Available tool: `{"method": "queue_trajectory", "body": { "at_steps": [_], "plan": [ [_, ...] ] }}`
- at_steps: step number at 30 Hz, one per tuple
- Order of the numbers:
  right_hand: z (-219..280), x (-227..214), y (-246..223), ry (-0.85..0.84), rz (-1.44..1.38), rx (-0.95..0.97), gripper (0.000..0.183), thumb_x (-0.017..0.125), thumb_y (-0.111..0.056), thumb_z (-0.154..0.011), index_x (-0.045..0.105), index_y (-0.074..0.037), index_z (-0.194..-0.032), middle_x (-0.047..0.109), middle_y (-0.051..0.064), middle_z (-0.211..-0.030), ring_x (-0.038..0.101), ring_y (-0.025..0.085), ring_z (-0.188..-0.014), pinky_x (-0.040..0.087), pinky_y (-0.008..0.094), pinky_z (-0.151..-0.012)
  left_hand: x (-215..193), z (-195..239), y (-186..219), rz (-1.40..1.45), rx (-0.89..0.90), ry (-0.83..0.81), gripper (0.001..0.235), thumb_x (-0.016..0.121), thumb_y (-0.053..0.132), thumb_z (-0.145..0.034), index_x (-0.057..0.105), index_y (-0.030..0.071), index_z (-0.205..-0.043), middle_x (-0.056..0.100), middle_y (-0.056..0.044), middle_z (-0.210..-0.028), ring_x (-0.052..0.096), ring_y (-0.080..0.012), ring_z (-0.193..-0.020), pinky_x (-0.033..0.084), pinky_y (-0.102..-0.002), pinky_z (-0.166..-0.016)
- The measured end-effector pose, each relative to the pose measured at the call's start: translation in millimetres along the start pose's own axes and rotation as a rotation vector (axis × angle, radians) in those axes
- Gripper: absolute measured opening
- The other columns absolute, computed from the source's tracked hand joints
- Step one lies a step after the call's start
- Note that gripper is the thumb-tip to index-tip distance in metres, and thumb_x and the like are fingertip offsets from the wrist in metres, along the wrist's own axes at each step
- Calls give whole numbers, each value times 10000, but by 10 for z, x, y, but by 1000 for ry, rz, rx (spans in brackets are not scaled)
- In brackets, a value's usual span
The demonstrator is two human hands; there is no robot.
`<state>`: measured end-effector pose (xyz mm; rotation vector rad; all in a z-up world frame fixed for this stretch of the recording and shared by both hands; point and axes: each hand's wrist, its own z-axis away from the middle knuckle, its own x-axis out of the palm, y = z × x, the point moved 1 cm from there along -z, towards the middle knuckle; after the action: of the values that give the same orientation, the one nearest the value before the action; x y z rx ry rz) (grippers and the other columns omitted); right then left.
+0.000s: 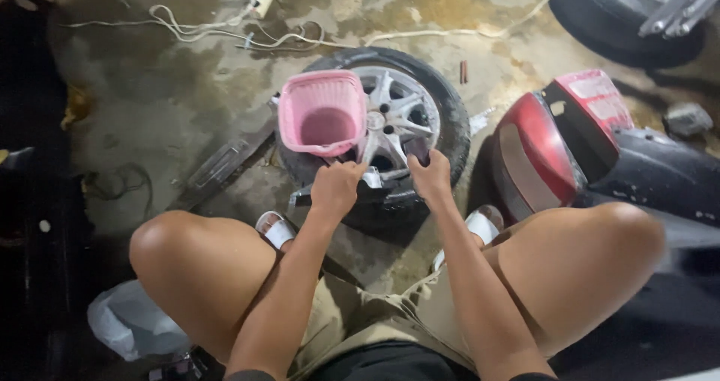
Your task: The person sands a silver car part with a sanding block while sitting on the floor. They hold the part with one hand and sand with the other, then dip the sanding block into a pink bucket of water and continue sanding.
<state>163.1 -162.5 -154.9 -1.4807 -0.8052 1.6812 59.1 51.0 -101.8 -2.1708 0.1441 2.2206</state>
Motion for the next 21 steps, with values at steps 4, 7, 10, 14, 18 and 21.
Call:
{"method": "queue_trajectory", "body": {
  "at_steps": [4, 7, 10, 14, 18, 21],
  "plan": [
    [395, -366, -309, -7, -172, 75, 185, 658, -190, -942, 620, -9, -939, 602, 103, -606, 613, 185, -473, 513, 334, -453, 94, -123, 153, -44, 44, 52, 397, 610, 66, -919, 708, 270, -1245, 742, 0, -1023, 726, -224, -898, 561, -389, -731],
    [450, -531, -317, -5, -299, 54, 221, 597, -177, -990, 606, 44, -973, 630, 147, -618, 633, 196, -504, 532, 357, -443, 50, -246, 302, 41, 51, 67, 446, 609, 28, -918, 680, 263, -1291, 738, -28, -1044, 728, -245, -896, 553, -410, -735],
    [399, -606, -96, 103, -228, 118, 179, 639, -177, -959, 607, -1, -979, 630, 132, -649, 648, 187, -514, 560, 319, -448, 91, -361, 466, 90, 67, 84, 479, 585, 17, -924, 656, 247, -1339, 730, -29, -1089, 725, -256, -942, 552, -409, -727],
    [154, -558, 507, 203, -177, 125, 220, 703, -155, -873, 669, -4, -1030, 636, 208, -822, 656, 254, -716, 536, 426, -609, 389, -574, 560, 19, 90, 113, 498, 606, 36, -900, 665, 270, -1335, 727, -6, -1081, 717, -231, -924, 547, -392, -712],
    [120, -450, 787, 188, -320, 131, 228, 751, -190, -895, 714, -48, -1070, 668, 161, -856, 615, 205, -722, 540, 373, -589, 157, -528, 650, 14, 94, 42, 523, 672, 191, -860, 623, 311, -1367, 689, -29, -1115, 690, -296, -974, 545, -472, -743],
    [273, -397, 750, 135, -398, 212, 347, 754, -149, -870, 697, -13, -1184, 667, 173, -951, 615, 213, -842, 558, 380, -647, -352, -427, 714, 87, 105, -248, 762, 702, 497, -851, 452, 310, -1546, 617, -112, -1342, 631, -362, -1200, 529, -552, -889]
  ]
}}
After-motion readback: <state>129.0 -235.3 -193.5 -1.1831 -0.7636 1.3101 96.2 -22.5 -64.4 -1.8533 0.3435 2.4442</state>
